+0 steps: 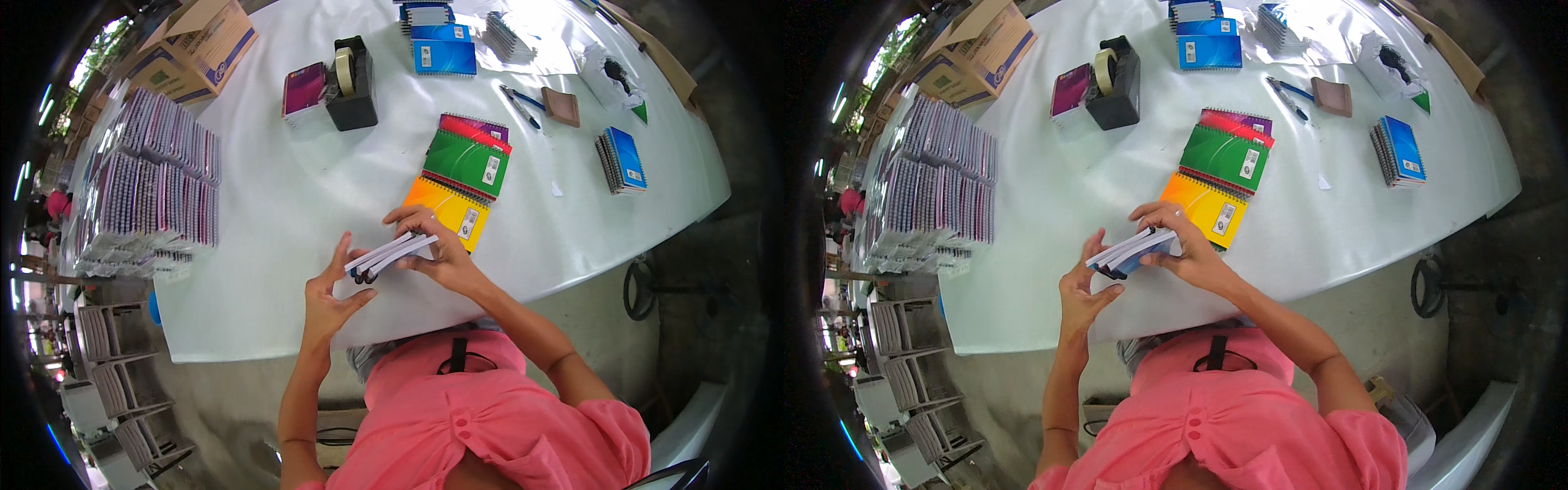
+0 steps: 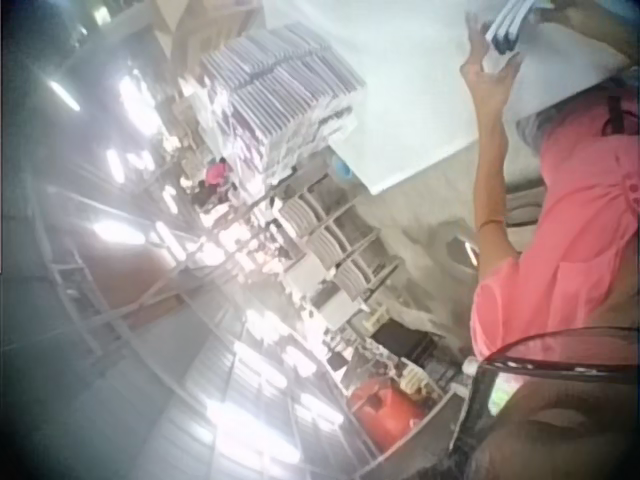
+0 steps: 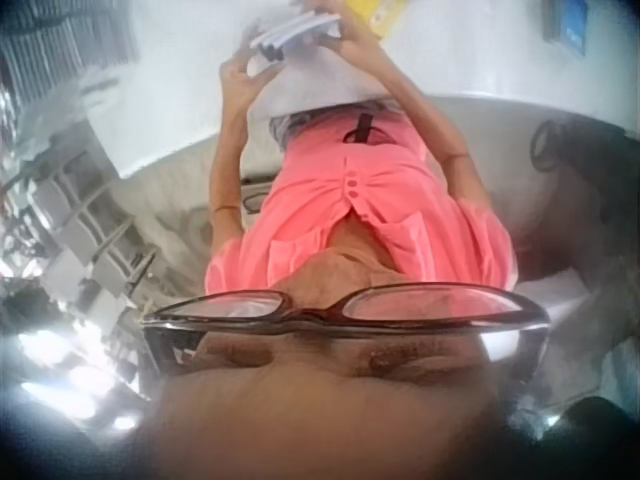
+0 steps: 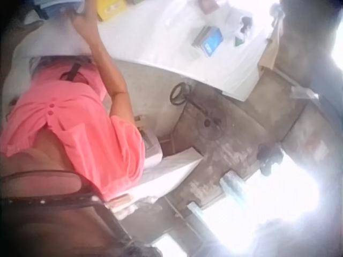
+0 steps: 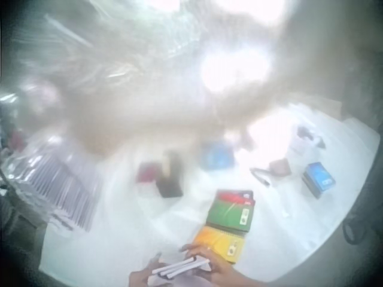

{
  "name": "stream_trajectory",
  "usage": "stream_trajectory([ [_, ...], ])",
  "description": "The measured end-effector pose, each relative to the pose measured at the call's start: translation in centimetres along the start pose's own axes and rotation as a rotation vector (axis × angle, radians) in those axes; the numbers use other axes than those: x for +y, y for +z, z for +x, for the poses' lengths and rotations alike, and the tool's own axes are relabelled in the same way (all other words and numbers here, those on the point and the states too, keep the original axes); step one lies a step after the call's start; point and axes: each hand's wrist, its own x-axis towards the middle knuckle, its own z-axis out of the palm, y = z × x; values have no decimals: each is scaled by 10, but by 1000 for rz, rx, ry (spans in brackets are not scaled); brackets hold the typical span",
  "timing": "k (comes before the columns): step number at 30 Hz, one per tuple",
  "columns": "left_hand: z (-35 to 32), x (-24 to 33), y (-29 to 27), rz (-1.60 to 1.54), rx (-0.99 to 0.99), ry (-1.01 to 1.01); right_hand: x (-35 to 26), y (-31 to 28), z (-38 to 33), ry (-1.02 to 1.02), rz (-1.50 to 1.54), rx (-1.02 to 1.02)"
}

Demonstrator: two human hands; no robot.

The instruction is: The person organizes stacks of small spiral-bound notebooks by color, gathers them into a single multi-colored stack, and then places the stack into a plastic bag, sealing it with tape from a dispenser.

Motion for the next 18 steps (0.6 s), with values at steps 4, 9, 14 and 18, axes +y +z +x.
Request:
stream_trajectory([
  [4,16,3,15,-238,74,29,-1,12,-7,270,284,-103],
  [9,2,-4,13,-183,-54,2,-16,-35,2,60,-204,-325],
  [14,8,-12,19,-226,-101,91,2,-70,4,355,-972,-66],
  [18,7,-9,25,-191,-90,66,6,-53,3,369,-1022,-16],
])
